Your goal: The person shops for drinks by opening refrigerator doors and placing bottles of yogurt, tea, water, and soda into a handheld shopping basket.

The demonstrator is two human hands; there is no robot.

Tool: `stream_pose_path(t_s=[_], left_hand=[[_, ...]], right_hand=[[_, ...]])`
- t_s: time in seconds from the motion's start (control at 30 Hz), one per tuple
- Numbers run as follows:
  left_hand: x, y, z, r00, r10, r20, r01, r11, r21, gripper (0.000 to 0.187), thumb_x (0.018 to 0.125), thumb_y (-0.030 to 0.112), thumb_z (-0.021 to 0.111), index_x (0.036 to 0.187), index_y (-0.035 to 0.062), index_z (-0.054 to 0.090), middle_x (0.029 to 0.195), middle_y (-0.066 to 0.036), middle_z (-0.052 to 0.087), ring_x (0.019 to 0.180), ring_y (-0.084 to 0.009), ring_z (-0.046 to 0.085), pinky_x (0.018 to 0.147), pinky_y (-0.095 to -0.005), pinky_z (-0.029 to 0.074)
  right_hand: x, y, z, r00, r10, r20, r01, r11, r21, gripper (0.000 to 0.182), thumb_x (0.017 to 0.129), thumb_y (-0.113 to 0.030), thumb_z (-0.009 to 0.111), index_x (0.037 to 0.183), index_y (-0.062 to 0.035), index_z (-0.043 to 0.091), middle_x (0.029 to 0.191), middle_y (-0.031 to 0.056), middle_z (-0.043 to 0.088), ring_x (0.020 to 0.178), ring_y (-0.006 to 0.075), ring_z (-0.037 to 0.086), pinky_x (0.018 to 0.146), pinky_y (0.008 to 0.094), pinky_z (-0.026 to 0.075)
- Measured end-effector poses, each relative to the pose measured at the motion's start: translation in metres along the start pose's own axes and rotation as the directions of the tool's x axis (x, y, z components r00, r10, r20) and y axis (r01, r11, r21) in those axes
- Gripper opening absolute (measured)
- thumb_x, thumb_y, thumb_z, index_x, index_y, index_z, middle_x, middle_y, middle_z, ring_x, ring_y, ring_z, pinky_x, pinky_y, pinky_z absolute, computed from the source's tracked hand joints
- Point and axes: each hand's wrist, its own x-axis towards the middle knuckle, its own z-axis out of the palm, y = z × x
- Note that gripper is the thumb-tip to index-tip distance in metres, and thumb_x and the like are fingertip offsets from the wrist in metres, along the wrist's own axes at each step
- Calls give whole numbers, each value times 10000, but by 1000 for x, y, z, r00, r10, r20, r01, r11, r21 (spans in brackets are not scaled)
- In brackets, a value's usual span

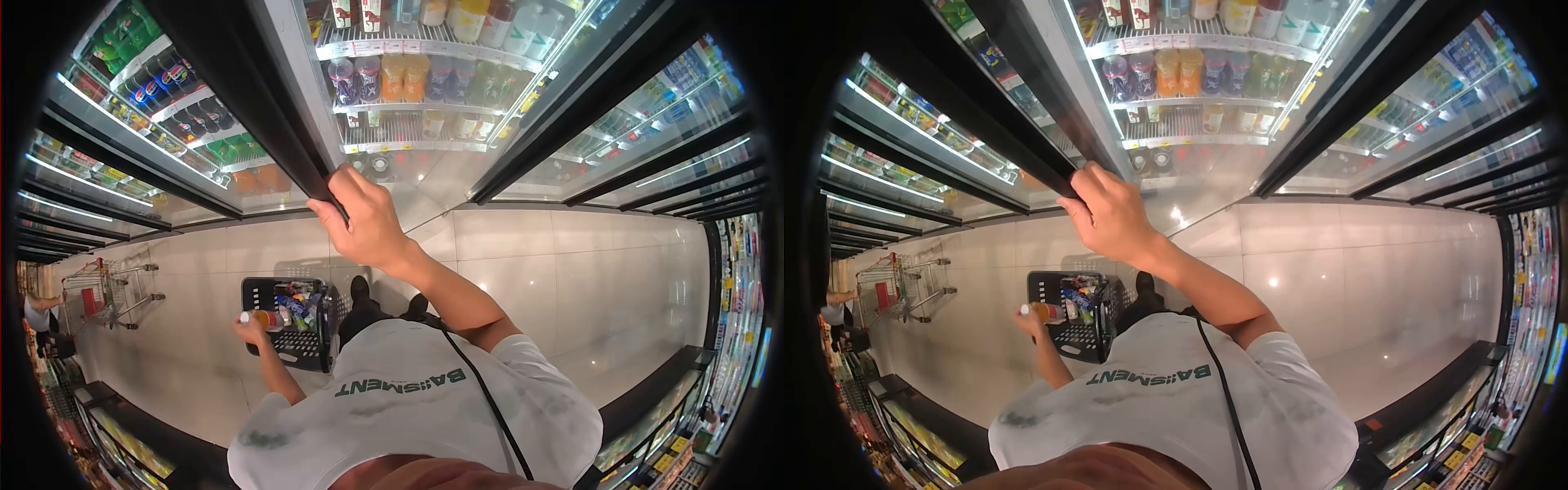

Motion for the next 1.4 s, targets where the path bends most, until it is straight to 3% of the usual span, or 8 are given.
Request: stream_pose_path(t_s=[0.17, 0.47, 0.57, 0.8, 0.93, 1.0, 1.23, 1.4], left_hand=[[1, -99, 55, 947, -318, -38, 320, 935, 155, 504, 651, 183, 890, 1068, 40, 646, 1076, -188, 701, 961, -367, 692, 834, -471, 573], [2, -176, 163, 934, -346, 90, 259, 828, 498, 372, 737, 299, 846, 866, -30, 730, 806, -173, 736, 752, -340, 733, 659, -436, 601], [1, -167, 179, 772, -611, 175, 435, 708, 556, 324, 768, 254, 828, 820, -53, 737, 804, -168, 736, 729, -317, 735, 604, -416, 597], [21, -138, 170, 596, -644, 479, 692, 715, 99, 277, 883, 183, 730, 985, -67, 668, 817, -163, 719, 631, -239, 705, 532, -374, 575], [13, -126, 159, 639, -364, 677, 593, 794, -132, 385, 932, 100, 648, 1261, -21, 487, 974, -151, 648, 676, -232, 698, 524, -313, 567], [1, -104, 142, 679, -319, 661, 538, 829, -153, 368, 938, 104, 639, 1253, -24, 499, 977, -147, 646, 672, -215, 687, 523, -309, 560], [-105, 9, 56, 650, -65, 758, 381, 890, -250, 355, 1017, 344, 585, 1174, 28, 541, 937, -79, 640, 711, -118, 600, 587, -263, 499], [-177, 18, 29, 722, 552, 417, -508, 832, -223, 463, 861, 251, 733, 1185, -40, 576, 1020, -242, 695, 977, -419, 671, 930, -456, 502]], right_hand=[[42, 29, 42, 998, 53, -45, -56, 996, -66, 190, 877, -73, 684, 911, -5, 510, 815, 167, 541, 644, 383, 565, 548, 426, 443], [138, 91, 105, 980, 20, -196, -72, 963, -258, 242, 887, -69, 661, 801, 15, 452, 725, 109, 494, 552, 189, 477, 507, 319, 428], [166, 113, 119, 971, 76, -225, -133, 958, -253, 264, 901, -94, 668, 803, 13, 447, 712, 88, 500, 552, 147, 484, 502, 291, 429], [170, 114, 121, 963, 67, -261, -145, 946, -289, 253, 901, -94, 664, 810, 13, 453, 713, 107, 512, 542, 175, 507, 499, 310, 427], [169, 120, 118, 968, 48, -246, -122, 948, -295, 218, 891, -74, 656, 835, 19, 467, 720, 141, 511, 573, 256, 520, 533, 341, 437], [167, 130, 117, 971, 86, -221, -140, 961, -239, 197, 895, -84, 648, 891, 23, 482, 787, 195, 542, 659, 388, 563, 601, 431, 465], [167, 127, 111, 959, -49, -279, -46, 945, -325, 233, 904, -126, 659, 879, 12, 473, 811, 206, 564, 713, 442, 584, 611, 507, 445], [169, 121, 98, 981, -6, -193, -62, 936, -347, 244, 888, -148, 674, 861, 40, 522, 814, 262, 626, 763, 495, 622, 659, 560, 483]])
